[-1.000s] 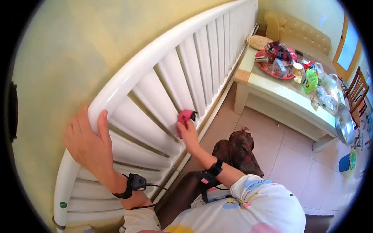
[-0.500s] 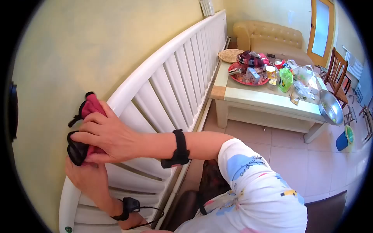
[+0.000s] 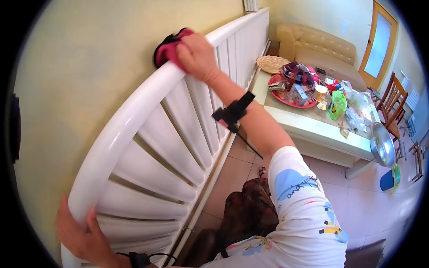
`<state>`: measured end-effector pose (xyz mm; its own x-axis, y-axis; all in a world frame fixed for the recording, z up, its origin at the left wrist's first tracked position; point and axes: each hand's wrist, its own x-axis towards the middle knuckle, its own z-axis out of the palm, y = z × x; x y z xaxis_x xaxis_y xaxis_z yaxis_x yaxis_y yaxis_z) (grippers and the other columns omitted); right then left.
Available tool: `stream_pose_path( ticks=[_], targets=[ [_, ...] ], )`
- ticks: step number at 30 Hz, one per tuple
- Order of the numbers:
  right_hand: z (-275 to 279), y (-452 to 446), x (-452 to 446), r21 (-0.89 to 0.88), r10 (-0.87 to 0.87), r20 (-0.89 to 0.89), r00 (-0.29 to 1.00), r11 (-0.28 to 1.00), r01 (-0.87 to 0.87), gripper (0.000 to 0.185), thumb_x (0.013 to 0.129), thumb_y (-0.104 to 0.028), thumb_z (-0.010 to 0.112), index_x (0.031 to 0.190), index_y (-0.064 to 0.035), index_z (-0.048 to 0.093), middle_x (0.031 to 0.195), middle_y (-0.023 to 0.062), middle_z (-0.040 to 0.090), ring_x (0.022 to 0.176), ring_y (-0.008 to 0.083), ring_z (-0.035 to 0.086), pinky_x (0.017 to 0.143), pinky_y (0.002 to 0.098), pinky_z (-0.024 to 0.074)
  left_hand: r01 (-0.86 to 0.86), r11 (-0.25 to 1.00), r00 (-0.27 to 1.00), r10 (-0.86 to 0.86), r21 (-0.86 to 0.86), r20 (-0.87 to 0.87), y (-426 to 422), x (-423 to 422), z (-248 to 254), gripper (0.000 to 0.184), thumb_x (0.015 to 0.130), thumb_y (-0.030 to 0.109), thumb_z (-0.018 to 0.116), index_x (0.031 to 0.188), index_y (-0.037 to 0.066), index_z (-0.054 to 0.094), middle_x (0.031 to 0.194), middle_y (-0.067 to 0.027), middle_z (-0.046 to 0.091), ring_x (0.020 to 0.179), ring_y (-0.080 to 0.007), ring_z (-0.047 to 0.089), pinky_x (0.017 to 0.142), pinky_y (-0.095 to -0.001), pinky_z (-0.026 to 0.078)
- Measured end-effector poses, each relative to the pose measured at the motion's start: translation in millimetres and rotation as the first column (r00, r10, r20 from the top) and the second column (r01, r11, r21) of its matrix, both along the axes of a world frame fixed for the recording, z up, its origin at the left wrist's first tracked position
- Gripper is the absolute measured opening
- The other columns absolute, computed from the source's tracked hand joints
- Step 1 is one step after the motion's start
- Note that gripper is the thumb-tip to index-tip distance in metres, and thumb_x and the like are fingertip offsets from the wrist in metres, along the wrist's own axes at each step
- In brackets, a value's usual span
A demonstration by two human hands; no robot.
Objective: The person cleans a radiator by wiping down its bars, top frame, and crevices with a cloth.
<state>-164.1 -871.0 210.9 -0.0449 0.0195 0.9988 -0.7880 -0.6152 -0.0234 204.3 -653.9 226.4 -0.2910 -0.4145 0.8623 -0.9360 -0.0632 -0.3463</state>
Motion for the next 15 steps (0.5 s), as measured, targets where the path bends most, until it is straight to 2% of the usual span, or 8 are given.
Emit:
stream_pose_path(
  ticks=[1, 4, 6, 7, 10, 11, 12, 15],
  targets=[
    [-4, -17, -23, -0.062, -0.128, -0.107, 0.986, 0.991, 0.122, 0.015, 0.080, -0.018, 0.052, 0.077, -0.0034, 0.055, 0.079, 0.0134, 0.056, 0.078, 0.0342, 0.052, 0.071, 0.0410, 0.0429, -0.004, 1.000, 1.000, 0.004, -0.025, -0.027, -3, -2, -1, 0.061, 0.082, 0.065, 0.044, 0.104, 0.012, 0.064, 0.093, -0.0063, 0.064, 0.080, -0.0277, 0.059, 0.071, -0.0393, 0.043],
    [-5, -36, -63, 0.090, -0.058, 0.029, 0.998, 0.994, 0.055, 0.022, 0.087, -0.022, 0.047, 0.080, -0.0038, 0.056, 0.084, 0.0145, 0.057, 0.083, 0.0354, 0.052, 0.076, 0.0415, 0.0413, 0.024, 0.996, 1.000, -0.025, -0.082, -0.011, -9, -1, -5, 0.061, 0.083, 0.065, 0.043, 0.102, 0.012, 0.065, 0.090, -0.0062, 0.064, 0.079, -0.0277, 0.060, 0.070, -0.0395, 0.044],
    [-6, -51, -87, 0.106, -0.096, 0.052, 0.994, 0.990, 0.090, 0.024, 0.088, -0.024, 0.046, 0.081, -0.0037, 0.057, 0.085, 0.0154, 0.057, 0.085, 0.0363, 0.052, 0.077, 0.0421, 0.0410, 0.019, 0.995, 1.000, -0.021, -0.101, -0.019, -11, -3, -6, 0.061, 0.083, 0.066, 0.042, 0.100, 0.012, 0.066, 0.089, -0.0060, 0.065, 0.078, -0.0274, 0.060, 0.069, -0.0390, 0.044],
    [-7, -60, -101, 0.041, -0.161, -0.037, 0.986, 0.986, 0.162, 0.026, 0.089, -0.026, 0.046, 0.082, -0.0038, 0.058, 0.084, 0.0158, 0.058, 0.086, 0.0367, 0.052, 0.077, 0.0425, 0.0409, 0.013, 0.992, 1.000, -0.016, -0.123, -0.027, -12, -4, -6, 0.062, 0.083, 0.066, 0.041, 0.098, 0.011, 0.066, 0.089, -0.0058, 0.065, 0.076, -0.0271, 0.060, 0.067, -0.0384, 0.045],
    [-9, -75, -128, 0.169, -0.101, 0.108, 0.989, 0.982, 0.082, 0.026, 0.089, -0.026, 0.045, 0.082, -0.0042, 0.058, 0.088, 0.0157, 0.060, 0.086, 0.0373, 0.052, 0.078, 0.0433, 0.0403, -0.013, 0.984, 1.000, 0.014, -0.180, 0.003, -17, -7, -8, 0.063, 0.085, 0.066, 0.038, 0.094, 0.010, 0.068, 0.087, -0.0061, 0.066, 0.074, -0.0270, 0.061, 0.065, -0.0378, 0.045],
    [-11, -84, -147, 0.157, -0.190, -0.018, 0.982, 0.969, 0.190, 0.023, 0.092, -0.020, 0.044, 0.092, -0.0016, 0.057, 0.088, 0.0171, 0.058, 0.085, 0.0343, 0.054, 0.077, 0.0367, 0.0422, -0.012, 0.985, 1.000, 0.013, -0.172, 0.009, -18, -9, -7, 0.063, 0.085, 0.066, 0.038, 0.094, 0.010, 0.068, 0.087, -0.0061, 0.066, 0.074, -0.0270, 0.061, 0.065, -0.0378, 0.045],
    [-14, -99, -171, 0.173, -0.160, -0.027, 0.987, 0.972, 0.162, 0.021, 0.092, -0.019, 0.045, 0.095, -0.0034, 0.058, 0.090, 0.0162, 0.060, 0.085, 0.0331, 0.056, 0.077, 0.0359, 0.0439, 0.004, 0.983, 1.000, -0.004, -0.183, 0.003, -20, -12, -7, 0.063, 0.087, 0.064, 0.037, 0.093, 0.010, 0.068, 0.086, -0.0067, 0.066, 0.073, -0.0274, 0.061, 0.065, -0.0383, 0.046],
    [-20, -130, -220, -0.030, -0.452, -0.200, 0.869, 0.890, 0.456, 0.021, 0.089, -0.014, 0.046, 0.105, -0.0092, 0.059, 0.099, 0.0126, 0.063, 0.091, 0.0320, 0.060, 0.078, 0.0365, 0.0486, 0.021, 0.980, 1.000, -0.023, -0.196, -0.007, -22, -20, -8, 0.062, 0.089, 0.062, 0.036, 0.092, 0.009, 0.068, 0.084, -0.0078, 0.066, 0.073, -0.0280, 0.061, 0.064, -0.0393, 0.046]
  ],
)
